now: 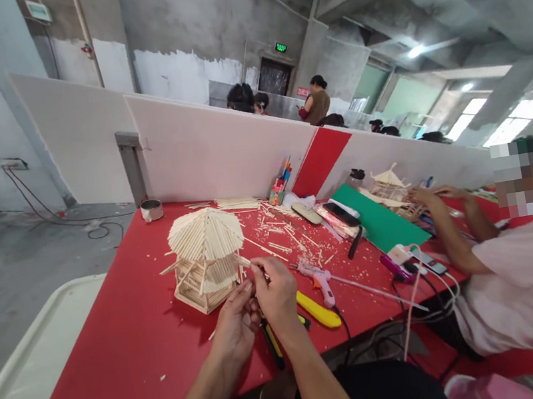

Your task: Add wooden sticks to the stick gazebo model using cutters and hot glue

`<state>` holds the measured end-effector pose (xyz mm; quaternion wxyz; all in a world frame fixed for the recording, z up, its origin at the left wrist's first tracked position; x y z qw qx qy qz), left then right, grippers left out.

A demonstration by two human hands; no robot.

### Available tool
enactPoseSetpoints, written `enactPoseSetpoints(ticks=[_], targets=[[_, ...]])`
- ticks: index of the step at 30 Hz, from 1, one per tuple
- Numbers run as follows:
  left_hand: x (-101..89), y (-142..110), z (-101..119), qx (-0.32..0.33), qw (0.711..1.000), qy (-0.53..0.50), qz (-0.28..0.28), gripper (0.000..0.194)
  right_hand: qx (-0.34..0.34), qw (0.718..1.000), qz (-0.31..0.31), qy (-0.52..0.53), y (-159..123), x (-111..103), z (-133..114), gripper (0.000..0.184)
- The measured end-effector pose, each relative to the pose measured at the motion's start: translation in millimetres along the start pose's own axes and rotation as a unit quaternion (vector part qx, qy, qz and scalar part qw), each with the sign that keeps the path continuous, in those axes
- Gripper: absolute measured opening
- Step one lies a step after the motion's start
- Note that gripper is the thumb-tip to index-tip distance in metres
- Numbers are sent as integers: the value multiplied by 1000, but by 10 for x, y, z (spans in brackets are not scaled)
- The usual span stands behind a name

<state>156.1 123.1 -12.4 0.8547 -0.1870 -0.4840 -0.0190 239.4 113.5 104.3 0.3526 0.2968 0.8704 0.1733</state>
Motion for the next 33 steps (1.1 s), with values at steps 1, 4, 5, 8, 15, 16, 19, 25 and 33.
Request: enactPoseSetpoints(ticks=[1,4,5,8,15,16,19,25,33], targets=[[13,7,6,1,1000,-3,4,27,3,1000,-3,3,4,4,6,23],[56,24,26,5,1000,-13,10,22,11,1000,-9,13,12,11,17,22],[76,27,31,5,1000,-17,9,21,13,1000,-10,17,13,10,19,22],[142,27,32,1,1000,-29,5,17,21,999,-11,28,8,5,26,20],[231,34,-36,-18,999,-52,-1,10,34,997,-7,62,42,-59,86,20],[237,39,-48,-20,998,-53,-4,9,37,997,-2,67,54,-85,104,20],[256,54,-72,-24,998,-57,-16,9,45,995,10,83,74,-168,169,20],[264,74,-75,-24,998,-62,-19,12,63,992,22,107,-35,-294,323,21],[346,131,-48,-28,994,-98,-44,7,110,985,36,126,-196,-397,534,26]])
Point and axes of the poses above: each hand's wrist, its own y-axis towards the middle knuckle, its own x-axis out of the palm, z = x × y, the point moved 10 cm from there along y, towards the middle knuckle, and after that the axes turned 9 degrees about x, right-handed, at the moved point
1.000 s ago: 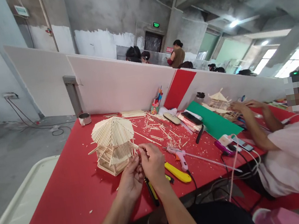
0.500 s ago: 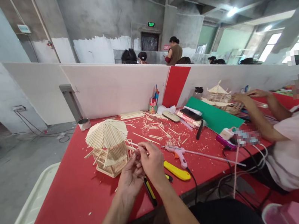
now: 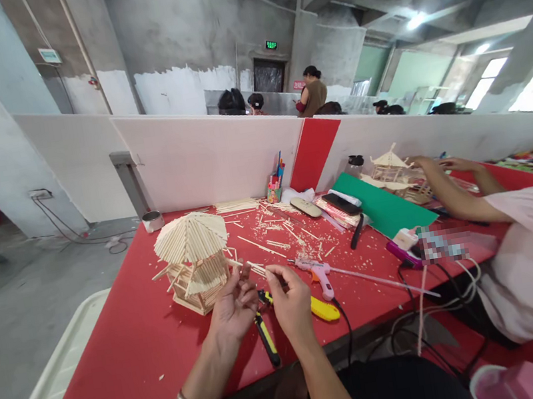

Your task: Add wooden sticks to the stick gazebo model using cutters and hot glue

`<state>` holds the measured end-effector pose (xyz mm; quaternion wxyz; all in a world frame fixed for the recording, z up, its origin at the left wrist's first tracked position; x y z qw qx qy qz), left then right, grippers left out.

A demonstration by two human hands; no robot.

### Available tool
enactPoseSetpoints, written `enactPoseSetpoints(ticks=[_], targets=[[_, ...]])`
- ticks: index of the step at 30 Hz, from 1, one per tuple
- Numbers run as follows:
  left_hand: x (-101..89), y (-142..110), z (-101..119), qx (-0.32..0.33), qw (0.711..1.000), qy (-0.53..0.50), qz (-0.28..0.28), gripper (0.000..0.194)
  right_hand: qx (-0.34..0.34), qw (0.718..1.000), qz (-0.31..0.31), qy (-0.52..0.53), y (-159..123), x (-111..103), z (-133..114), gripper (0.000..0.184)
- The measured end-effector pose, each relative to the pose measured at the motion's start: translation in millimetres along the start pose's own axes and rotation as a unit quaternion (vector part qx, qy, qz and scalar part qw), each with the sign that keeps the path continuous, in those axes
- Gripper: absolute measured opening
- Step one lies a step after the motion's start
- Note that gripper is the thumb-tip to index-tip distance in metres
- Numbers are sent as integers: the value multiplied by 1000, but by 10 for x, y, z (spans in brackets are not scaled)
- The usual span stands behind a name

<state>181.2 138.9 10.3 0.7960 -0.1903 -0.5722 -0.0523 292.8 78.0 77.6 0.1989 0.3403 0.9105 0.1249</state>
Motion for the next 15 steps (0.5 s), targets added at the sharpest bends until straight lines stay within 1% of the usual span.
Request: enactPoseSetpoints(ticks=[3,8,11,15], targets=[[30,16,6,-4,1000,-17,-15,5,3,1000,3,4,-18,-17,3,27],[-2,22,44,-7,999,-30,-25,9,-3,1000,-6,11,-59,21,-60,27],[-39,19,68,-8,999,-35,-31,8,-13,1000,-14,12,-85,73,-147,27],[-74,30,70,-18,998,-41,-34,7,-42,999,-15,-1,-108,169,-327,24]])
Point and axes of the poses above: each hand's wrist, its own y-axis towards the middle knuckle, its own x-axis out of the palm, z = x × y, the point moved 10 cm from there along y, towards the middle knuckle, and after that the axes turned 9 degrees about x, right-handed, at the moved point
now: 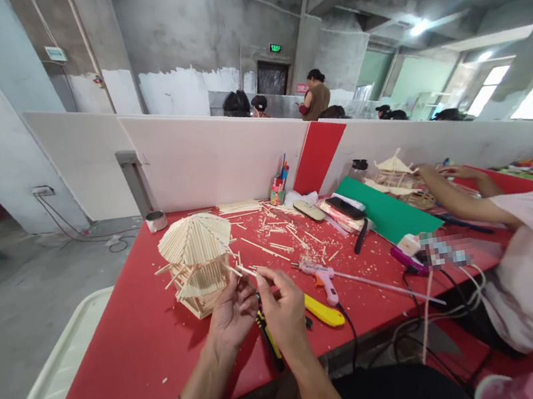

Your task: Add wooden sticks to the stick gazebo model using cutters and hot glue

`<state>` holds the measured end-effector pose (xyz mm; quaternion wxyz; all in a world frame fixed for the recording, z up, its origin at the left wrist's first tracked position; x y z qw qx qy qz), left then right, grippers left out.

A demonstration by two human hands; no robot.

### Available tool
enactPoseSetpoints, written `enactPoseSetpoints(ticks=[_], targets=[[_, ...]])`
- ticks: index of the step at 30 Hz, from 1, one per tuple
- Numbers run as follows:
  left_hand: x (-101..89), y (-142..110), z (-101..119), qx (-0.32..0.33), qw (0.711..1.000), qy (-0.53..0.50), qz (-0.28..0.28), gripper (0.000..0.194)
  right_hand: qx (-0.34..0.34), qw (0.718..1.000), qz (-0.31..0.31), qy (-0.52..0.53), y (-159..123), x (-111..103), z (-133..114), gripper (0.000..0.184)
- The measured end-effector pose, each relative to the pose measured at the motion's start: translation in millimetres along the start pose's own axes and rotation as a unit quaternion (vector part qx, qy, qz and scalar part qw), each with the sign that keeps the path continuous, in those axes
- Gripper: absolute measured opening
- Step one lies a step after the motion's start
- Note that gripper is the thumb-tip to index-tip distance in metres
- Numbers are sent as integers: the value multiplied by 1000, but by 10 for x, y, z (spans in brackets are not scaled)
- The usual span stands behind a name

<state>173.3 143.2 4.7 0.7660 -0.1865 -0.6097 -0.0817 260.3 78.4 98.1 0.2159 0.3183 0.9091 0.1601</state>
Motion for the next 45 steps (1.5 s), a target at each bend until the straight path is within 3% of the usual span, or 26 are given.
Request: enactPoseSetpoints(ticks=[8,18,45], targets=[[32,58,-29,-8,1000,-17,12,5,-75,996,7,-49,4,206,-233,21],[2,75,-103,-27,999,-33,23,9,-123,988,7,-90,-12,250,-305,20],[40,21,-161,-60,997,-42,13,7,-165,974,-3,-152,-42,308,-398,21]])
Point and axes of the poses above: each hand's wrist, its own y-axis towards the middle knuckle, its own x-axis out of the palm, z = x × y, the point moved 10 cm from there along y, towards the middle knuckle, and after that the axes turned 9 degrees about x, right-handed, at the moved point
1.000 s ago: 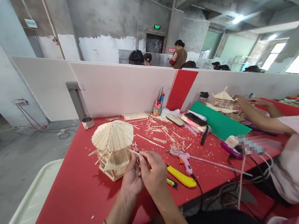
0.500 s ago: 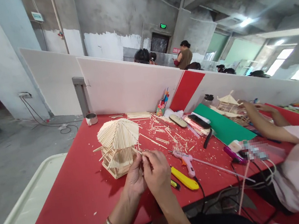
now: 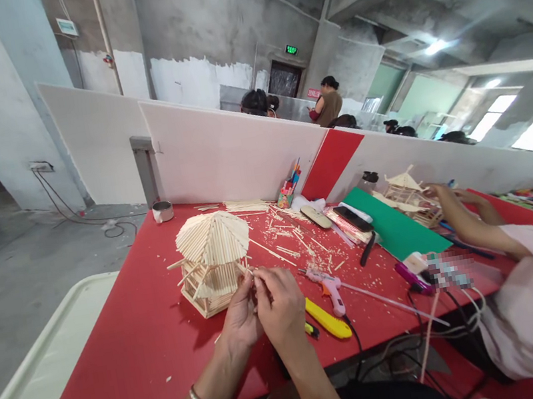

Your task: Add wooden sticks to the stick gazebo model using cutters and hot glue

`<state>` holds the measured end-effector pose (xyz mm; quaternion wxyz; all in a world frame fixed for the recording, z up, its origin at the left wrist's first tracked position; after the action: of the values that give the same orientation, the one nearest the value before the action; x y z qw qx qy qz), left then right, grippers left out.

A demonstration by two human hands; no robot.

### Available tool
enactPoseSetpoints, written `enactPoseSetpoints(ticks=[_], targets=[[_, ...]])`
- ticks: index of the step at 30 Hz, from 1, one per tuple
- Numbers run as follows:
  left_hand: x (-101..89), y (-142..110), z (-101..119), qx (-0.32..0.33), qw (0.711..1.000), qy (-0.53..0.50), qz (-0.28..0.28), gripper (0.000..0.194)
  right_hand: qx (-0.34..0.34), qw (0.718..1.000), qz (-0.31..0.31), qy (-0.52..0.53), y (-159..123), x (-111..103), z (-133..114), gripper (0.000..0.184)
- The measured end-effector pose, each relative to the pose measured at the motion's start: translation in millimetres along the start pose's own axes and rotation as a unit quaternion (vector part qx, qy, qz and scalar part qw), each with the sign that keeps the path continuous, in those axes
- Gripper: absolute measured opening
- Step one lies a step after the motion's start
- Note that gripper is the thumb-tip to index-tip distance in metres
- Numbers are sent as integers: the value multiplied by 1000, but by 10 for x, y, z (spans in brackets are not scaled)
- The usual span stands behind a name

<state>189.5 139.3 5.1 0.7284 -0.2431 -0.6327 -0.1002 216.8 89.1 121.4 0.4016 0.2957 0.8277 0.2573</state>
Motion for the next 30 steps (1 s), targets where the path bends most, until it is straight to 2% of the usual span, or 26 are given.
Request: enactPoseSetpoints(ticks=[10,30], targets=[[-72,13,-12,2,1000,4,16,7,5,1000,-9,14,-32,-16,42,22],[-19,14,18,17,1000,-4,9,11,10,1000,-8,25,-20,0,57,20]])
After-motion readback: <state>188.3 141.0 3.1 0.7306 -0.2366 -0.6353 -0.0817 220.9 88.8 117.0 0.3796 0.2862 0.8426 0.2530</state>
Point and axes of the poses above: each hand's wrist, its own y-axis towards the middle knuckle, its own x-axis out of the palm, z = x × y, the point moved 10 cm from there along y, towards the middle knuckle, and after that the axes turned 9 degrees about x, right-handed, at the moved point
